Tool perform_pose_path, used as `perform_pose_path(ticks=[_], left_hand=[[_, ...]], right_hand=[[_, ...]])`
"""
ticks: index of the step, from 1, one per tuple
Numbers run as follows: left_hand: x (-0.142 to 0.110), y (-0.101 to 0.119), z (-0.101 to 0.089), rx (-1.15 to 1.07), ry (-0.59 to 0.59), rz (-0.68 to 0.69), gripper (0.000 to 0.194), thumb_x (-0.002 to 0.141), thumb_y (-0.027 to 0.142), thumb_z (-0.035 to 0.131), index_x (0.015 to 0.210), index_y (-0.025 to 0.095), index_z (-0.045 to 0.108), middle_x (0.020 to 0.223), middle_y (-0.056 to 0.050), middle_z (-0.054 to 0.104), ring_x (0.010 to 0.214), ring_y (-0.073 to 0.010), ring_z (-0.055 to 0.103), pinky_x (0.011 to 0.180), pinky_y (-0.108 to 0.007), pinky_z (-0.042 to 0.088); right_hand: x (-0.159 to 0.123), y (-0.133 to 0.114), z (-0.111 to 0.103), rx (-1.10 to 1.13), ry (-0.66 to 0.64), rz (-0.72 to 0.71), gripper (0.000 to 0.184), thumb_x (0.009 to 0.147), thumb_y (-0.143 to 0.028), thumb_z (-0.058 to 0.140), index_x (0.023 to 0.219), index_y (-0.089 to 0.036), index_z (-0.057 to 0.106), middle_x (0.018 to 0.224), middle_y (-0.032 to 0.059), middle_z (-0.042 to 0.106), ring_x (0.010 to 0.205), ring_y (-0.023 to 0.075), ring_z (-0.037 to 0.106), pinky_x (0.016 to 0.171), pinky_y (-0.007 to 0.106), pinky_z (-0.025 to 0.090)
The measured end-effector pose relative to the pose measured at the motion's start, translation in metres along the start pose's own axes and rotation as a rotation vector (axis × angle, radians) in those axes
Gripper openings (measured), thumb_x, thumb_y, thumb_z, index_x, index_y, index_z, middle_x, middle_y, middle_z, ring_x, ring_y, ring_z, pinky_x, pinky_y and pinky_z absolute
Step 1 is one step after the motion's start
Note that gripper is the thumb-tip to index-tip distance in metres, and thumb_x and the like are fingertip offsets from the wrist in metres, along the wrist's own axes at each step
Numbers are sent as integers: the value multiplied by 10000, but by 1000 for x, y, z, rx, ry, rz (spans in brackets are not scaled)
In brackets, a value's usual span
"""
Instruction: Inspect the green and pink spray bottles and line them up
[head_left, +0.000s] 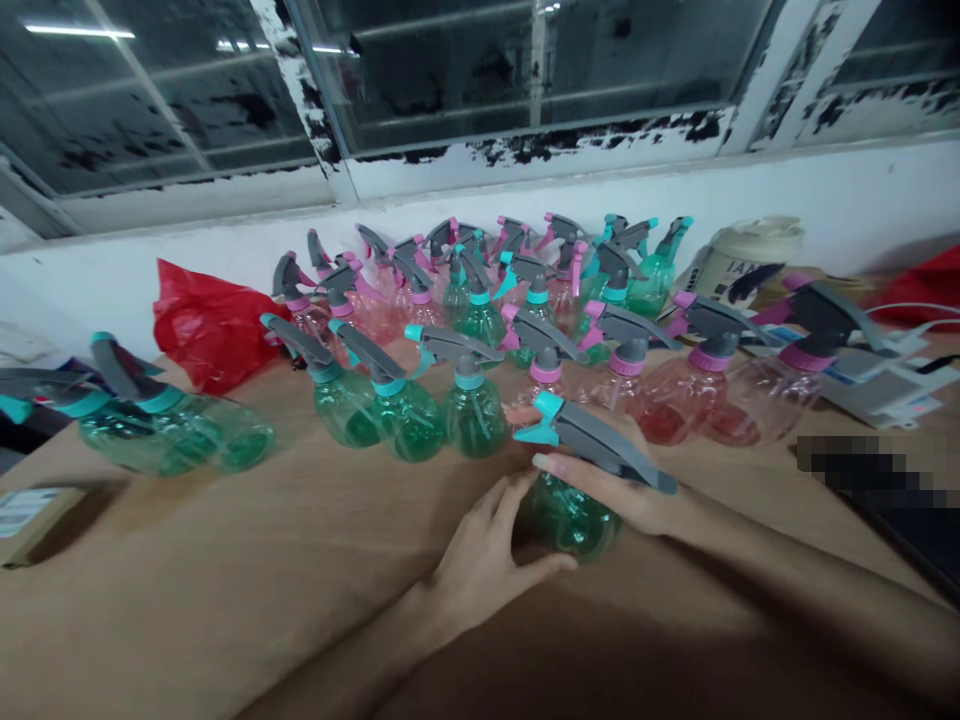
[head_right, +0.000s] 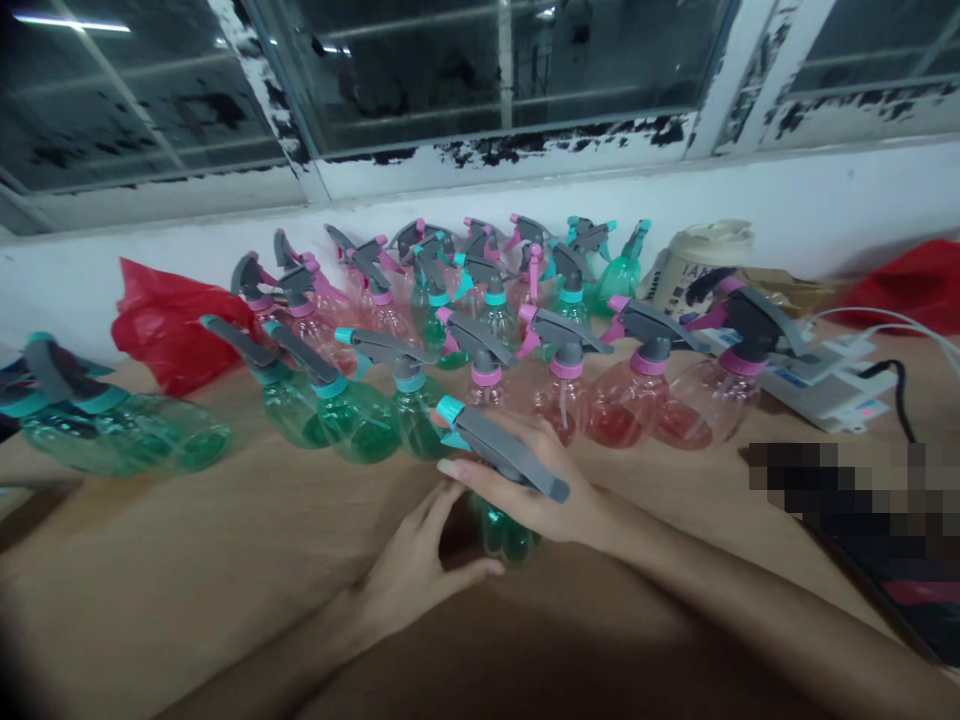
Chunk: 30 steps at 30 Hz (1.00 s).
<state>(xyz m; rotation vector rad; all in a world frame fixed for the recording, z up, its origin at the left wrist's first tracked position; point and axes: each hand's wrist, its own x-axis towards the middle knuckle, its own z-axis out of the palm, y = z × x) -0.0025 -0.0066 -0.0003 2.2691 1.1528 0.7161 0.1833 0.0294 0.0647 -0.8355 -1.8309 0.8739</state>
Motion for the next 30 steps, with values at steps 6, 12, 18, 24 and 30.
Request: perform_pose_path(ticks=[6,12,18,24,30], left_hand=[[3,-5,-1,263,-52,25,876,767,593,669,1409,134,287,1347,-214,498,1243,-379,476,952,-555,441],[5,-7,0,405,-82,78,893,803,692,541,1400,64,324,1328,-247,512,1240,-377,482,970,-539,431],[5,-7,0,445,-77,106,876,840,725,422,1399,57,323,1310,-246,528,1243,-367,484,966,-517,440],[5,-6,0,449,-86,116,863,850,721,406,1403,65,311,1379,-236,470,1320,-344,395,1014,-503,402],[4,-7,1,487,-89,126,861,864,711,386,1385,27,337,1322,-260,515,1305,-354,413,997,-508,419]], right_hand=[[-1,2,0,8,1,14,281,832,-361,616,1076,-231,667,792,16,635,812,201,635,740,348,503],[2,2,0,5,21,-26,204,831,-341,626,993,-224,661,829,6,666,720,161,628,736,340,507],[3,4,-1,-11,28,-62,122,829,-321,638,910,-230,634,787,-9,638,687,146,609,659,306,498],[4,-2,-2,-59,35,-71,162,841,-354,619,762,-215,590,676,-25,596,609,120,561,569,280,444],[4,1,-2,23,20,-62,167,819,-344,652,917,-209,643,802,5,654,740,151,617,697,310,481]])
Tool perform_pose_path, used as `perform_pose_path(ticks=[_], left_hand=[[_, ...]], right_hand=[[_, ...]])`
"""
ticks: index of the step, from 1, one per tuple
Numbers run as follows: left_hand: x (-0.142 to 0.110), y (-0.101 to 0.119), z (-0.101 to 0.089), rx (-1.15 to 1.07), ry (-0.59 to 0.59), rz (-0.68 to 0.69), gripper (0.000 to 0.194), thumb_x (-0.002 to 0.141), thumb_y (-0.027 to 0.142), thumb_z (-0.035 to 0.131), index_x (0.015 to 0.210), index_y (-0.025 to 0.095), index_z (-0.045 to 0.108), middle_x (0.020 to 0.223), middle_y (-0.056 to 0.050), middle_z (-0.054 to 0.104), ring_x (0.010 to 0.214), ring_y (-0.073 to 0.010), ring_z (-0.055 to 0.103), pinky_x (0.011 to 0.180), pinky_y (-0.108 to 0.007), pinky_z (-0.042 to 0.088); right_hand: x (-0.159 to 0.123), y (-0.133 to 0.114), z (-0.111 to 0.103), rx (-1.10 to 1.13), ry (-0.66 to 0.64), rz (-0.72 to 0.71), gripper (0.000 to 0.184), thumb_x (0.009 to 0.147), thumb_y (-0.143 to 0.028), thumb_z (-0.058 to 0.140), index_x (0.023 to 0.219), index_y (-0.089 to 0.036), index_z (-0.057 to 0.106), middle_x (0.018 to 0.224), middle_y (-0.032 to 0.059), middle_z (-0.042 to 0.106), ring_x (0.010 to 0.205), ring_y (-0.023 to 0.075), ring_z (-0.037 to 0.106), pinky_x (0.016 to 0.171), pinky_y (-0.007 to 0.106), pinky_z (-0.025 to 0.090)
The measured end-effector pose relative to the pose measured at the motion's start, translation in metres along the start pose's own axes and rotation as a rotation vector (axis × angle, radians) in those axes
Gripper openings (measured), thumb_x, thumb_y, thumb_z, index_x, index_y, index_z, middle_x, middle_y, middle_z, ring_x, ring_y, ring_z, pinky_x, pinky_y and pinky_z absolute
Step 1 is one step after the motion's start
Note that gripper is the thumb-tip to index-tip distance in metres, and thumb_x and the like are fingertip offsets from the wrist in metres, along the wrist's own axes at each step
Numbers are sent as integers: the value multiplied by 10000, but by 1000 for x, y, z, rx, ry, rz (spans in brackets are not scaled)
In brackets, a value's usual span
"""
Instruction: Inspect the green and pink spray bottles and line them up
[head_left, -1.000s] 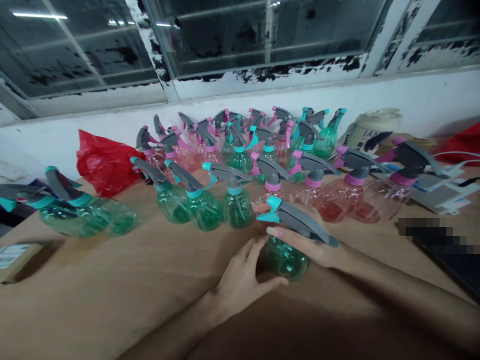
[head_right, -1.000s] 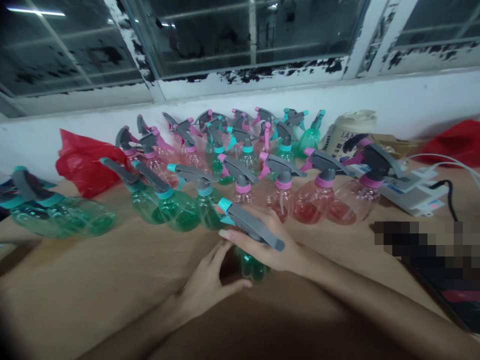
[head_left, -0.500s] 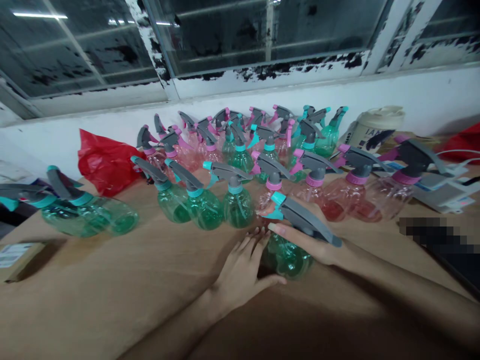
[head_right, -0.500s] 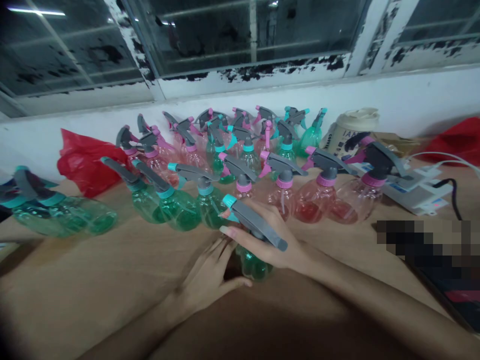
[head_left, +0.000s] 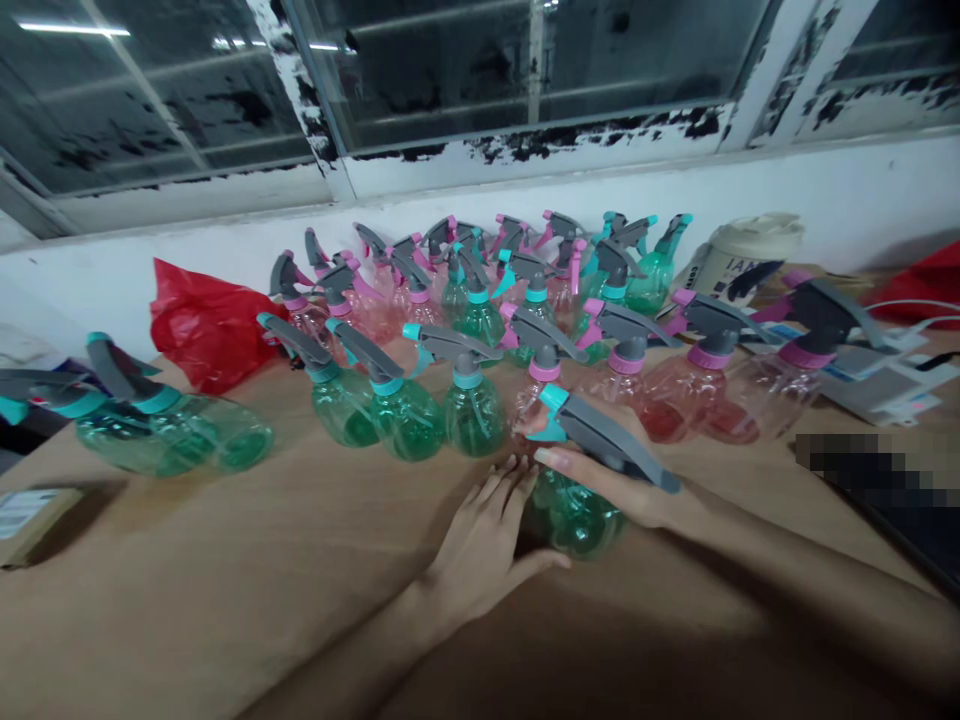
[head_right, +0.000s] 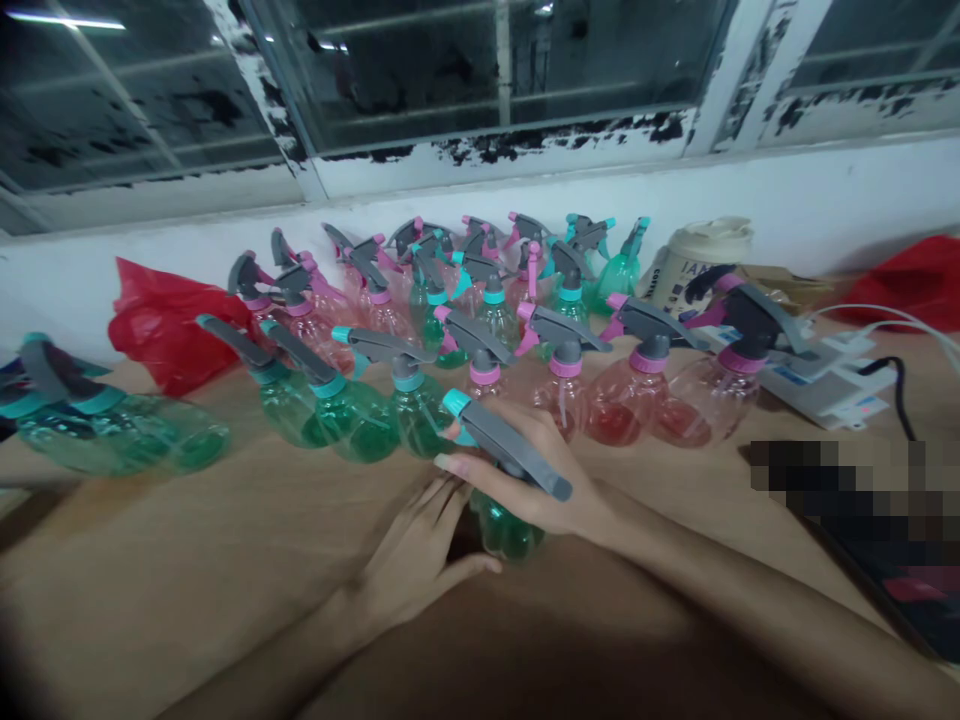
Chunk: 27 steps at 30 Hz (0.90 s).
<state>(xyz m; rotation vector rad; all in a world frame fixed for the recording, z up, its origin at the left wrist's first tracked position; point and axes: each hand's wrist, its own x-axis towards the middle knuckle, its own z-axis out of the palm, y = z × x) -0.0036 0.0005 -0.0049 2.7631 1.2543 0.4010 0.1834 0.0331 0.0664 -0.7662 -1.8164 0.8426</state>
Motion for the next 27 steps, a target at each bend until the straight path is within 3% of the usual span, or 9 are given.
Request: perform_pose_path(ticks=[6,11,16,22,27], left_hand=[[-2,1,0,-6,24,8,822,893,682,364,1417,52,290,1409,-230,438,1356,-321,340,1027,-497,399],[-3,0,2,-28,21,-8,807,893,684,364,1415,73,287,1432,-226,407,1367,-322,315,1040,-505,381],[-3,-1,4,-20,8,-13,828,884,685,383,1403,44,305,1424,-240,412,1367,-322,316,1048,-490,373],[-3,0,3,-23,15,-11,818,884,676,396,1411,57,305,1422,-234,419,1361,-328,327,1027,-506,397],[-3,-1,5,-13,27,-1,823,887,684,368,1412,54,303,1416,-232,427,1356,-325,337,1035,-495,390]], right_hand=[[-4,5,1,60,-9,49,318,802,-346,668,1095,-227,629,885,16,658,724,151,603,707,322,506],[-2,2,1,2,16,49,312,784,-366,674,1061,-225,643,796,9,651,722,176,618,757,362,510],[-1,3,0,-13,-14,25,385,774,-376,684,1125,-229,633,770,3,658,688,174,628,674,332,515],[-1,4,1,-13,14,-9,329,763,-363,701,1050,-210,648,722,-1,619,598,152,571,582,313,493],[-2,5,2,-9,3,39,365,778,-356,691,1109,-213,633,739,-1,616,569,138,555,568,308,493]])
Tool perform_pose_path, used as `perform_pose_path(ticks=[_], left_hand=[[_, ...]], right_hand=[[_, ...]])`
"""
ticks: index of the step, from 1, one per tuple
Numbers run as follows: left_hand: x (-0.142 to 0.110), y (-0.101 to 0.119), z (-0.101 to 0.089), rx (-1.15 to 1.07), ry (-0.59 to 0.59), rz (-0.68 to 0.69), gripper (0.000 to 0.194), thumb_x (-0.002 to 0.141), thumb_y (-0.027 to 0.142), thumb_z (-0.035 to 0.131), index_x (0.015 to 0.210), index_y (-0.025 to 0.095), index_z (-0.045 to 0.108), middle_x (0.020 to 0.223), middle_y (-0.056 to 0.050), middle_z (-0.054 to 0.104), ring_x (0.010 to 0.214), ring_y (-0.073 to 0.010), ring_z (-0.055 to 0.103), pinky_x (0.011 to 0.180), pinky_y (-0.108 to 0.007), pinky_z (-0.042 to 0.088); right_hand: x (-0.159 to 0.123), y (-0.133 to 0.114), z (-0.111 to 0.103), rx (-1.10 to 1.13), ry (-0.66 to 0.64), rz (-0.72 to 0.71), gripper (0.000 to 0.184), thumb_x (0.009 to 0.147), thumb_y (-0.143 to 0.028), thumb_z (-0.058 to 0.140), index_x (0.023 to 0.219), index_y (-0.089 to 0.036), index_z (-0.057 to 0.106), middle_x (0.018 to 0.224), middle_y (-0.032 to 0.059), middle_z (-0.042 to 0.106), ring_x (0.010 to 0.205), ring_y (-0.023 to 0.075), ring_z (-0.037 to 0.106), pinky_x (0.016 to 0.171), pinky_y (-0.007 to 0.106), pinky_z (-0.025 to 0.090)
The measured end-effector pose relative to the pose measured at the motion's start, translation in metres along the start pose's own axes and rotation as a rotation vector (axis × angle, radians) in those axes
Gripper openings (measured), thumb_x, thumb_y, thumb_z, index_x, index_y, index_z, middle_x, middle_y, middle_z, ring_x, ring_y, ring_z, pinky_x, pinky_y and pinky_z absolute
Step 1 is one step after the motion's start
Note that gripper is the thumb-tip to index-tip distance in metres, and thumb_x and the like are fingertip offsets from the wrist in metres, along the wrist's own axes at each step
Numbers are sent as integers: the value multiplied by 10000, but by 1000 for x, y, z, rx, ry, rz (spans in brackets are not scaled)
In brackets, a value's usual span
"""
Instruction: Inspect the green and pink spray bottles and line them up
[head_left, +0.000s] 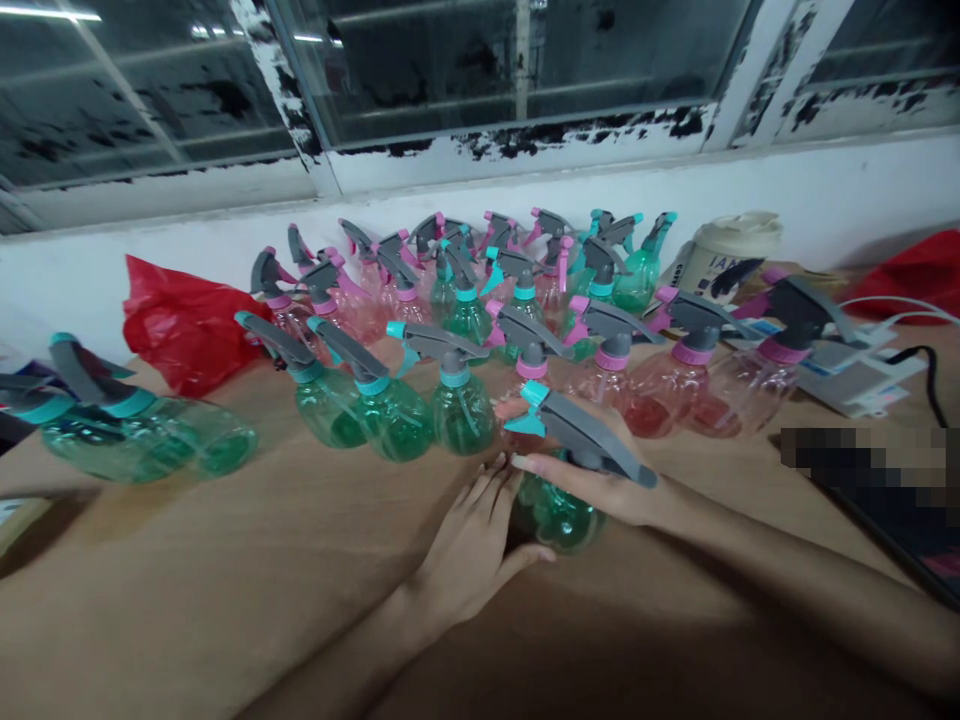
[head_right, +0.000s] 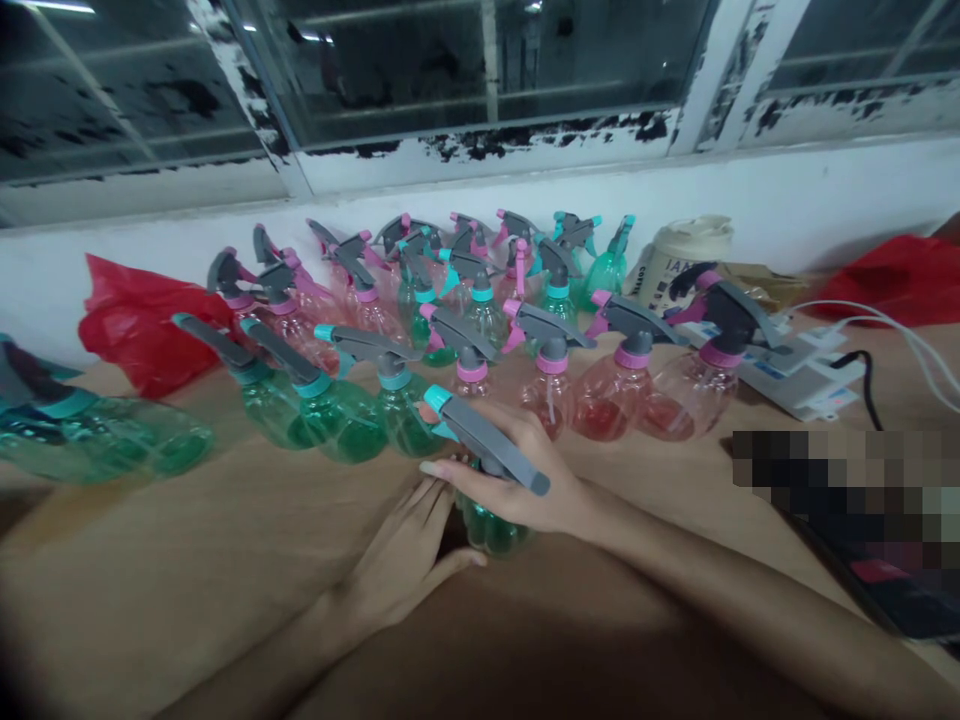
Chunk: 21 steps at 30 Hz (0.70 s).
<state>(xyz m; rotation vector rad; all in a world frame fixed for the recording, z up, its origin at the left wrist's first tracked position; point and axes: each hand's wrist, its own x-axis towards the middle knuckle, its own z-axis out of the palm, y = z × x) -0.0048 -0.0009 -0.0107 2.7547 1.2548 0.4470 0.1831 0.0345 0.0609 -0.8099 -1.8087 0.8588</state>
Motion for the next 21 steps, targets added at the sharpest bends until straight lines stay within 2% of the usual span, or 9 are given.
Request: perform_pose_path(ticks=[6,11,14,17,21], left_hand=[[0,-1,-1,12,0,9,818,899,679,341,1429,59,282,1413,-229,433,1341,-329,364,1025,-496,402],[1,0,-3,26,9,19,813,906,672,338,1408,34,313,1386,-241,461,1325,-332,391,1020,-483,407],[2,0,-3,25,3,21,813,902,674,347,1416,47,303,1386,-235,463,1321,-338,396,1014,-499,409],[2,1,-3,20,1,17,827,896,680,352,1418,42,291,1391,-243,452,1327,-340,384,1022,-501,399],[3,2,-3,1,6,21,839,892,677,371,1435,48,255,1414,-240,424,1338,-340,366,1018,-511,401]], right_hand=[[0,-1,2,-25,56,-39,247,809,-320,655,1036,-223,656,777,8,640,667,159,603,678,340,515],[1,-7,2,-73,81,-64,191,834,-277,616,1014,-230,657,890,28,695,848,198,661,781,363,506],[3,-10,1,-99,87,-79,133,846,-298,601,943,-224,653,866,21,695,812,182,655,738,341,497],[4,-12,0,-128,69,-87,104,866,-297,579,829,-213,627,756,-2,648,720,148,617,667,307,472],[3,-14,-1,-156,61,-119,207,872,-278,574,681,-211,533,625,-42,513,578,104,510,568,276,414]])
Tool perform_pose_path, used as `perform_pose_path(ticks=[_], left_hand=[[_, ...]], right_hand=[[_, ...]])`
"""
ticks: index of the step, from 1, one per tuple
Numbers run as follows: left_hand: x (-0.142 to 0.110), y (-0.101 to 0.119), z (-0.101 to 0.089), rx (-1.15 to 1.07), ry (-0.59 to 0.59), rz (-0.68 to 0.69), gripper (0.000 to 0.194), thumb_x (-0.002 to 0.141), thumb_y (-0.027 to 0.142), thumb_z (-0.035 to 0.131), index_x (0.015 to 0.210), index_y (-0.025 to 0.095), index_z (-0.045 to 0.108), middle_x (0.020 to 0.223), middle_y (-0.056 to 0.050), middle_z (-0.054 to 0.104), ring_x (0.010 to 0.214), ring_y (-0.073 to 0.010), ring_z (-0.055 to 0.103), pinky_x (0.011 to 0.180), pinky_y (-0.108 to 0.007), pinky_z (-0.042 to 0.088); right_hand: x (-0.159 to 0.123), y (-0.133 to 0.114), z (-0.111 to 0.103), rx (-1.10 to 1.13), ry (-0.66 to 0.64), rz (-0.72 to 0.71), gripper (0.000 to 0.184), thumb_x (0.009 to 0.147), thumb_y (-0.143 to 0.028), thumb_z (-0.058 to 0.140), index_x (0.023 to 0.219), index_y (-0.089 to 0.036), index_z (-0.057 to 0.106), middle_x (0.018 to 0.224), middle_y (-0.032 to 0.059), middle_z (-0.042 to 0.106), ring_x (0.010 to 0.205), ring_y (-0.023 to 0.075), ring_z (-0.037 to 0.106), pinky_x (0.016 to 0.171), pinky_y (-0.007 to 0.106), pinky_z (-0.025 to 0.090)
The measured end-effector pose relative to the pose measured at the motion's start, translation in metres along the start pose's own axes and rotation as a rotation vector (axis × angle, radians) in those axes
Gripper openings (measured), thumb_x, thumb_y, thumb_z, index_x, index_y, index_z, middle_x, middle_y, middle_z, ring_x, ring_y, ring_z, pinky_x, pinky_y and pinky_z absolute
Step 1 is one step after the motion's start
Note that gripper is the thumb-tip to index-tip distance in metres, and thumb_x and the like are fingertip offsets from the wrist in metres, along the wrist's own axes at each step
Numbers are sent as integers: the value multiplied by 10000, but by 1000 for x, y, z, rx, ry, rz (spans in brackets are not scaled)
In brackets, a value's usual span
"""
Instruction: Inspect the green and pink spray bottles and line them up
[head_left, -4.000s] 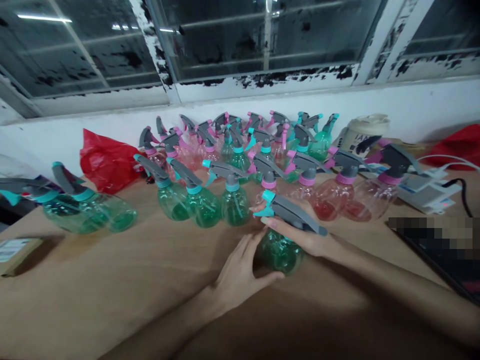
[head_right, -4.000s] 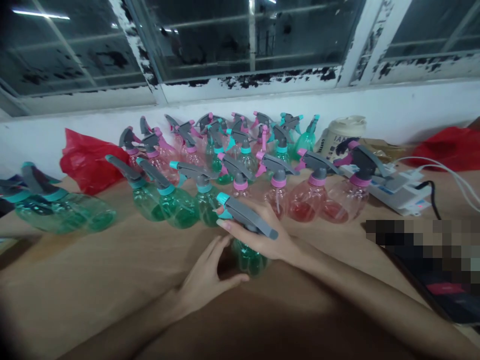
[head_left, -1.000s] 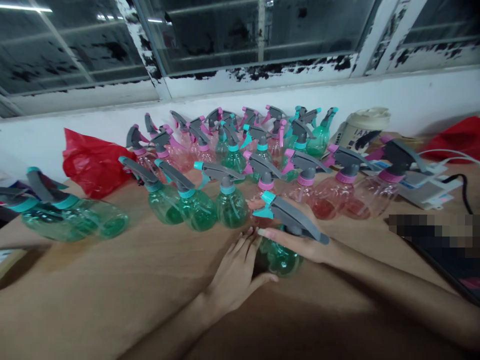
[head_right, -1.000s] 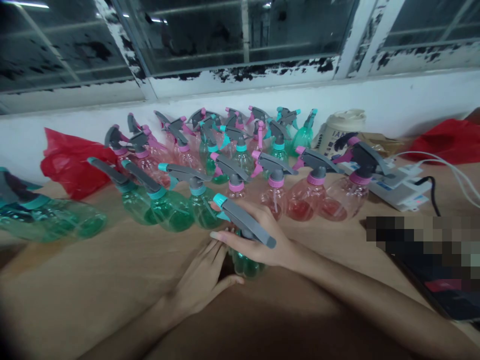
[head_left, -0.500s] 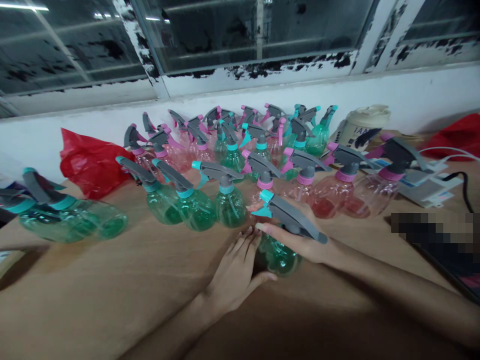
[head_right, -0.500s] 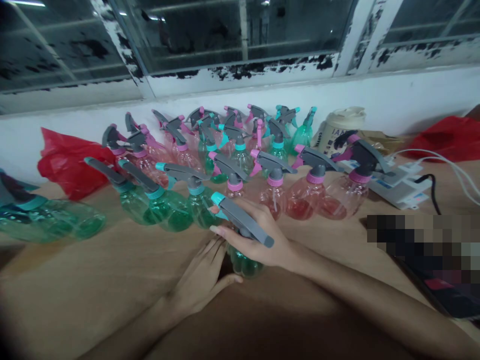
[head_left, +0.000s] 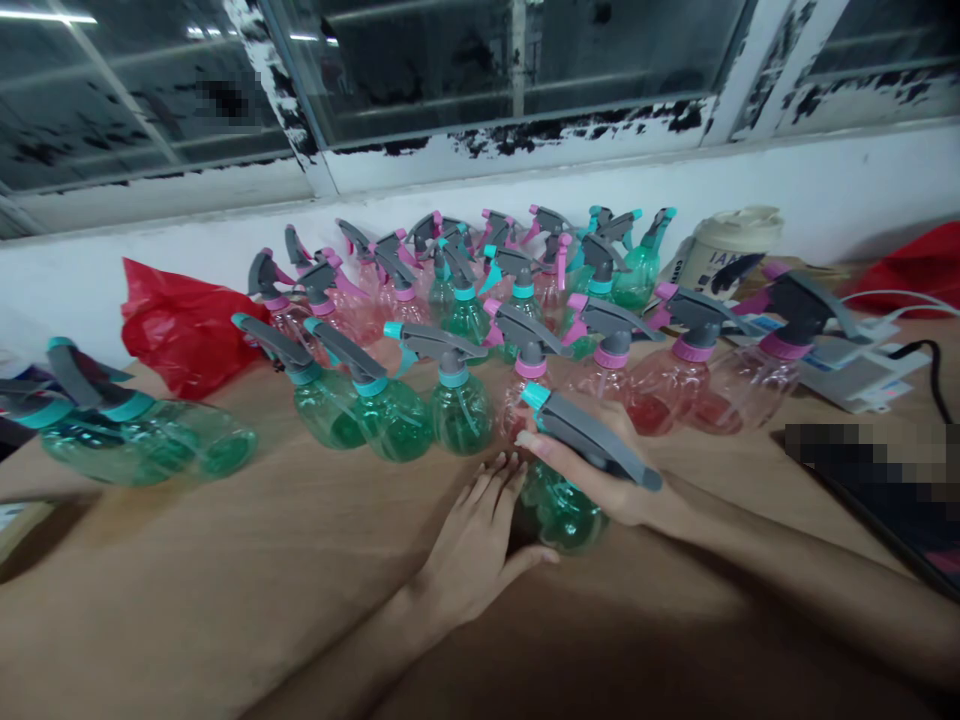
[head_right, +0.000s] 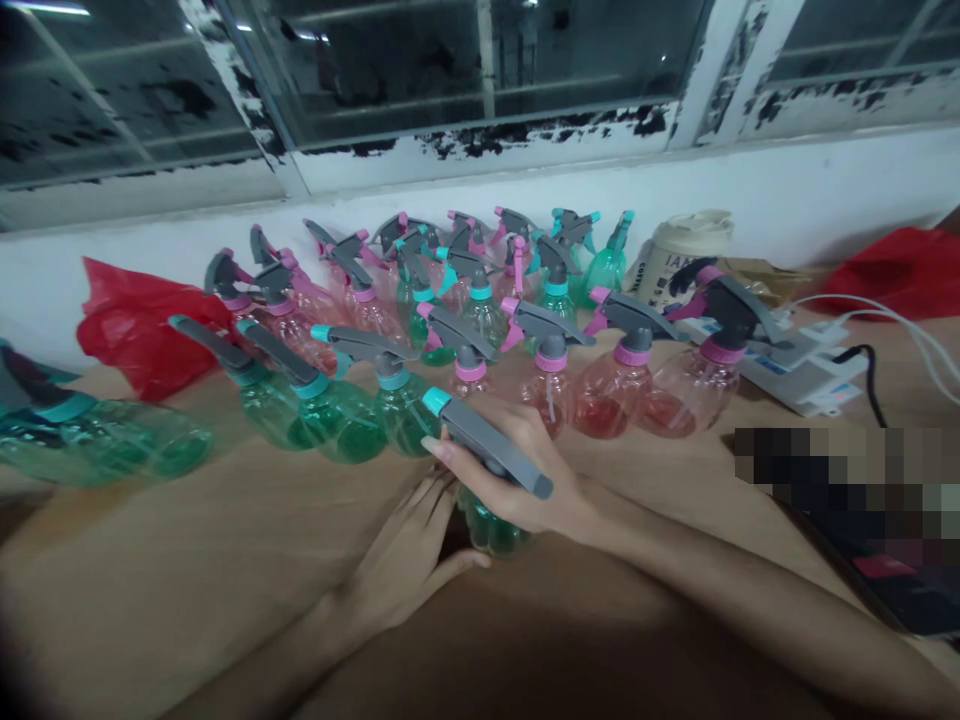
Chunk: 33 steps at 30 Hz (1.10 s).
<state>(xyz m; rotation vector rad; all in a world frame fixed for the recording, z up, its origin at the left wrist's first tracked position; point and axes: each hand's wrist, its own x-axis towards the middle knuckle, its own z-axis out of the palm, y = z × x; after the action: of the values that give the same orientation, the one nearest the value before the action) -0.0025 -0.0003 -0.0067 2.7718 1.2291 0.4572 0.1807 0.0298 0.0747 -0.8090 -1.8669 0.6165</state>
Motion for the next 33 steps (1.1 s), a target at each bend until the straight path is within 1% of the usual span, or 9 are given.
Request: perform_pose_path(ticks=[2,4,7,11,14,19,23,29,33], left_hand=[[0,0,0,-8,-2,-6,838,887,673,396,1446,67,244,1425,-229,416,1340,-342,362,1011,-519,408],[-1,0,0,-7,-6,-12,832,887,675,393,1449,80,245,1423,-222,422,1338,-342,365,1010,-522,408],[-1,0,0,6,-6,-14,803,901,673,353,1445,89,260,1410,-217,440,1332,-337,378,1015,-522,402],[-1,0,0,14,-1,-1,790,914,666,319,1426,66,283,1407,-221,443,1335,-329,375,1022,-508,399],[0,0,0,21,-3,2,793,917,665,309,1408,42,300,1400,-234,446,1338,-326,371,1030,-494,393],[-1,0,0,25,-7,5,796,918,669,290,1405,39,299,1398,-237,445,1342,-322,364,1043,-488,380],[-1,0,-1,18,-18,-1,801,913,671,301,1405,38,296,1400,-241,441,1342,-331,361,1035,-506,388],[0,0,-1,10,-6,-5,791,913,675,299,1417,64,283,1404,-228,443,1344,-327,361,1035,-507,390],[0,1,-2,36,-13,-7,800,917,671,290,1413,43,282,1395,-237,450,1338,-325,371,1034,-495,392]], right_hand=[[-1,1,0,-2,-7,14,188,878,-291,566,707,-213,552,637,-36,529,592,114,521,585,285,426],[-2,2,-1,15,-21,45,124,878,-320,565,826,-219,614,727,-9,611,684,144,589,649,309,464],[-4,6,-1,29,-22,72,187,862,-346,585,995,-227,642,902,33,677,850,193,643,737,341,496],[-5,8,0,31,-20,75,190,858,-322,586,1013,-226,641,956,48,686,899,212,648,770,362,503],[-5,7,0,45,-11,76,178,854,-300,584,1001,-221,644,931,47,684,893,213,650,780,369,503],[-5,5,0,67,-1,110,157,843,-275,592,978,-217,649,837,33,663,896,226,655,811,387,504],[-6,5,0,94,-9,122,172,843,-271,597,997,-213,646,823,31,659,884,224,658,835,396,504],[-5,6,0,40,-18,93,191,847,-279,588,1019,-225,649,836,35,651,905,228,646,840,396,502],[-5,8,-1,34,-41,82,142,852,-307,596,938,-213,659,708,16,594,950,240,631,868,396,493]])
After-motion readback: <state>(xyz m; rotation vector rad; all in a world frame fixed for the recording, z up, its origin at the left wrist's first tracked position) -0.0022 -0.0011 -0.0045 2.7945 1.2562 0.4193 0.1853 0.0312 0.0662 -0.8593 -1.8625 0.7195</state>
